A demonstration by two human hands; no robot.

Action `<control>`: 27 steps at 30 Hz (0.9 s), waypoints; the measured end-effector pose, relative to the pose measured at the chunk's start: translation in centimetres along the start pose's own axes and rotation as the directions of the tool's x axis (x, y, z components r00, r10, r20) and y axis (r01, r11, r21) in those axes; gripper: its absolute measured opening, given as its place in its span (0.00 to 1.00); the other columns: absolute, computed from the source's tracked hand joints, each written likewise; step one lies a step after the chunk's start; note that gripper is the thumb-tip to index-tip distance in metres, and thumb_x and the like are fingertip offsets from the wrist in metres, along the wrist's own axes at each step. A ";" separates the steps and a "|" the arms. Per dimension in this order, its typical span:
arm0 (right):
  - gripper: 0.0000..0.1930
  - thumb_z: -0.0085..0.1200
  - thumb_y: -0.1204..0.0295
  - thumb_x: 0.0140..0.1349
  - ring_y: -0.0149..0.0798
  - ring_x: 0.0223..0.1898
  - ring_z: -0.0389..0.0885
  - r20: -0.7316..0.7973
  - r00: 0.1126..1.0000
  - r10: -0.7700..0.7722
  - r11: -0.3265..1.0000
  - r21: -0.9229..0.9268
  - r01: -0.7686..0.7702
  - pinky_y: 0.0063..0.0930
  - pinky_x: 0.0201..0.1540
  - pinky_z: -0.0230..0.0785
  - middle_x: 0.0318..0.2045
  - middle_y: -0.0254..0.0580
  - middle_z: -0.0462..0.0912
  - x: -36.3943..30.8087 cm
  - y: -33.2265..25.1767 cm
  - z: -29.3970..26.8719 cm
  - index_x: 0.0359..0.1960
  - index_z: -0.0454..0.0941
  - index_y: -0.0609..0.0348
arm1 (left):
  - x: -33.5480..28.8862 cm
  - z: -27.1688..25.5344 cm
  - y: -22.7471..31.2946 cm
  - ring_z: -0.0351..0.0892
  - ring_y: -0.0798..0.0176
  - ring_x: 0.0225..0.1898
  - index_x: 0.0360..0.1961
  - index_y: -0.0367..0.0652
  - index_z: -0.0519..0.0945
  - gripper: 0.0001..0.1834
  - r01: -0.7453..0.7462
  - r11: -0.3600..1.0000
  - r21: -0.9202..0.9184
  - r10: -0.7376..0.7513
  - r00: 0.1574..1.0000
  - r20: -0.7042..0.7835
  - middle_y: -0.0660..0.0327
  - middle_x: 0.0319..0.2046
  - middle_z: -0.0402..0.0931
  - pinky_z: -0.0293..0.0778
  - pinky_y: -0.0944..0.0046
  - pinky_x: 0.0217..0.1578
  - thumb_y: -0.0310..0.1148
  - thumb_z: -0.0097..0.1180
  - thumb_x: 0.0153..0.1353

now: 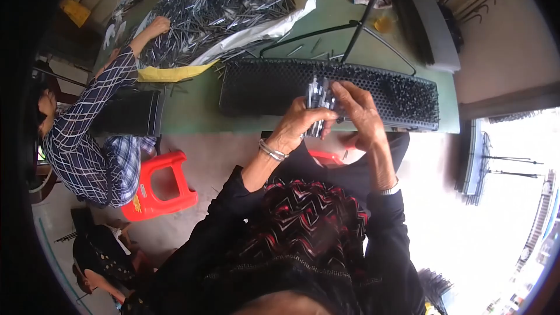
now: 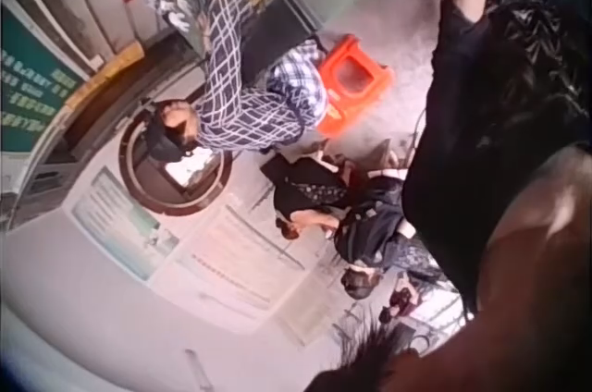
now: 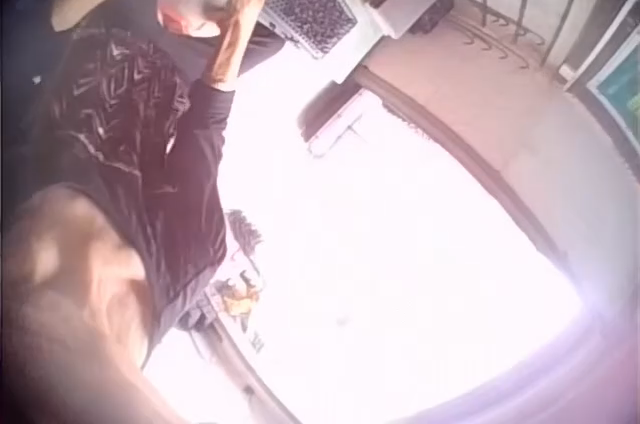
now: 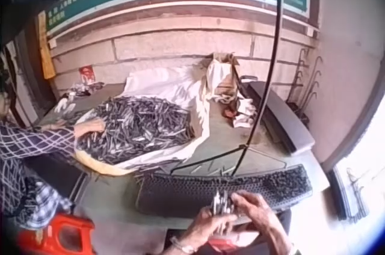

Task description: Inserting small metal pins into holes on a black mesh panel at a workbench.

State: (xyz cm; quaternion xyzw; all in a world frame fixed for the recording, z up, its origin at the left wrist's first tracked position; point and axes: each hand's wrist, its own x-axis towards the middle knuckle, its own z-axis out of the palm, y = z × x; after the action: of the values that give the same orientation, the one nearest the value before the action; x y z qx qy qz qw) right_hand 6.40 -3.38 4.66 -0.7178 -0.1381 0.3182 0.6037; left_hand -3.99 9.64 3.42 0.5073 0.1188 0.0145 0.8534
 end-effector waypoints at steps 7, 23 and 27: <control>0.17 0.63 0.63 0.56 0.33 0.42 0.76 -0.100 0.995 0.029 0.999 -0.036 -0.032 0.27 0.46 0.68 0.39 0.40 0.80 -2.3 -0.2 -2.0 0.42 0.80 0.63 | -0.1 2.1 -2.1 0.75 0.72 0.22 0.25 0.40 0.79 0.05 0.114 0.992 0.059 -0.121 0.983 0.140 0.64 0.20 0.77 0.68 0.70 0.24 0.29 0.60 0.53; 0.10 0.54 0.67 0.64 0.20 0.23 0.69 -0.146 0.978 -0.147 0.982 0.097 0.162 0.16 0.27 0.61 0.23 0.27 0.77 -1.0 1.7 -1.8 0.36 0.82 0.61 | -0.4 3.4 -2.3 0.77 0.70 0.19 0.32 0.34 0.80 0.11 0.179 0.982 -0.061 -0.183 0.980 -0.077 0.60 0.23 0.80 0.72 0.71 0.22 0.30 0.64 0.51; 0.11 0.54 0.65 0.65 0.20 0.26 0.68 -0.202 0.968 -0.150 0.978 0.114 0.176 0.15 0.30 0.59 0.23 0.27 0.76 -0.8 1.3 -2.2 0.36 0.81 0.62 | -0.3 2.6 -3.2 0.76 0.70 0.18 0.32 0.34 0.80 0.10 0.157 0.982 -0.107 -0.163 0.986 -0.042 0.59 0.22 0.80 0.71 0.71 0.21 0.30 0.63 0.51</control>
State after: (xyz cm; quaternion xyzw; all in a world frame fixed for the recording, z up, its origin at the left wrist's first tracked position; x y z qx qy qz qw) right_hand 6.93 -5.82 3.79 -0.6903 -0.1167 0.2050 0.6840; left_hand -4.00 5.80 1.94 0.4508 0.1797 -0.0352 0.8736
